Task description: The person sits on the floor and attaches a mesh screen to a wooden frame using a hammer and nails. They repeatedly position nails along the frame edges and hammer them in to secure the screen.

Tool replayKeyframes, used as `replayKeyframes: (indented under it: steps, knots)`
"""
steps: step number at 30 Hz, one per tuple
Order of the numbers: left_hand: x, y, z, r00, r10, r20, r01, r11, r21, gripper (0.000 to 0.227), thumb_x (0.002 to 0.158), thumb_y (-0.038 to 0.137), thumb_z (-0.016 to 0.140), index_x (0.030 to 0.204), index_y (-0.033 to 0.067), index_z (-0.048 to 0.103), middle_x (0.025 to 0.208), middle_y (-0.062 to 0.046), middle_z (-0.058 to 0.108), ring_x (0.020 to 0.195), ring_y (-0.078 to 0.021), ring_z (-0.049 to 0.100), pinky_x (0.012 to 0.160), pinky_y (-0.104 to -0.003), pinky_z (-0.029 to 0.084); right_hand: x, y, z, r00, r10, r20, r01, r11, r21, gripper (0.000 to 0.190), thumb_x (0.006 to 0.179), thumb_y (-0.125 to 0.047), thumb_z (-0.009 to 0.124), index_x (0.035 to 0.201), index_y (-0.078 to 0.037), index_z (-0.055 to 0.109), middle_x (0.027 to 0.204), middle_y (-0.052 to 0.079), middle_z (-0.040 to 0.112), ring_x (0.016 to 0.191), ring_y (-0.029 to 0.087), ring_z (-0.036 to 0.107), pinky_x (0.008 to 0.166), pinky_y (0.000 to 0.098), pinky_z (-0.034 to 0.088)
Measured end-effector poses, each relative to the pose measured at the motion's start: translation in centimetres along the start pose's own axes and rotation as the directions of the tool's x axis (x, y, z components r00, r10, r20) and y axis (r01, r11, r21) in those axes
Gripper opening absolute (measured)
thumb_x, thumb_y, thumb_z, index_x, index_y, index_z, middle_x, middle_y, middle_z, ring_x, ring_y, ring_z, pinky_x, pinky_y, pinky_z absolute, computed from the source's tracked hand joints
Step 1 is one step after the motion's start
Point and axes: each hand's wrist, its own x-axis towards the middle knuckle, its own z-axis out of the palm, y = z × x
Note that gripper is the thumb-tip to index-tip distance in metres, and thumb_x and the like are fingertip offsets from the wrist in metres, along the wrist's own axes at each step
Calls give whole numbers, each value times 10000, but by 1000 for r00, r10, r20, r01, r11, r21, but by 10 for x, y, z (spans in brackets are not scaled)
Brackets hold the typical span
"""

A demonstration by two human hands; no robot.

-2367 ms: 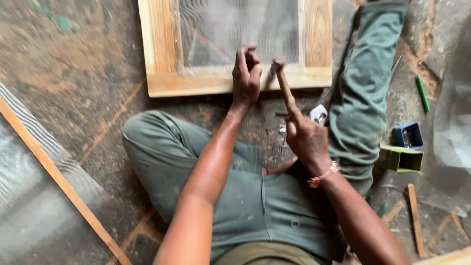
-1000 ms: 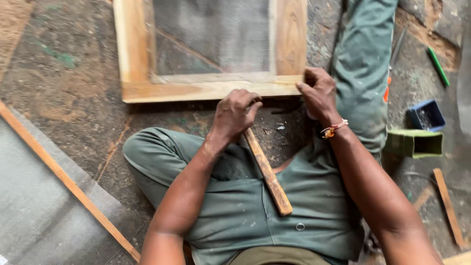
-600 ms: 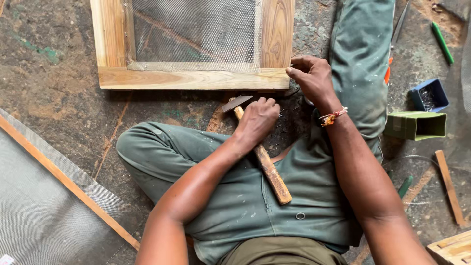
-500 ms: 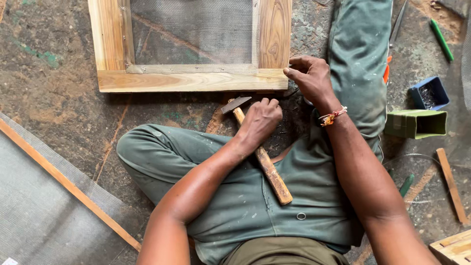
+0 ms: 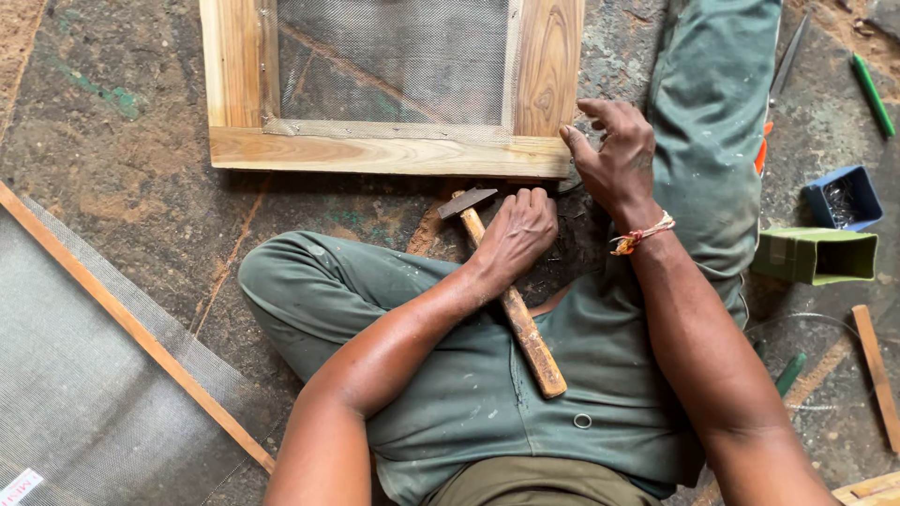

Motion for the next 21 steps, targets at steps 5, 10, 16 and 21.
replayKeyframes:
  steps: [5,10,16,21]
  knots:
    - [0,4,1,988,57,142,-57,998,-7,91,814,119,633,788,55,692,805,-73,581,781,-175,573,617,-297,441,0,-5,2,999,-45,7,45,999,-6,335,919,-186,864,1183,-18,743,1086,183,724,976,295,686,865,405,562]
    - [-3,7,3,987,38,157,-42,999,24,95,823,114,632,817,36,685,806,-63,579,767,-172,560,609,-300,449,1,-7,10,964,-260,58,266,952,-151,268,964,-220,856,1193,-120,760,1190,142,720,1099,283,647,912,394,559]
    - [-4,1,1,995,14,101,-11,1000,-27,130,827,76,616,932,7,652,856,-103,595,827,-214,597,683,-344,505,15,-16,25,817,-549,176,576,773,-265,286,971,-338,771,1254,-307,754,1284,53,686,1112,234,590,906,364,504]
    - [-2,-5,-14,986,-71,151,125,912,-391,219,816,-40,591,1028,-31,647,933,-193,622,879,-321,649,786,-424,579,19,-16,32,834,-516,195,551,791,-267,205,1039,-362,738,1243,-348,735,1261,-4,675,1078,207,585,891,356,482]
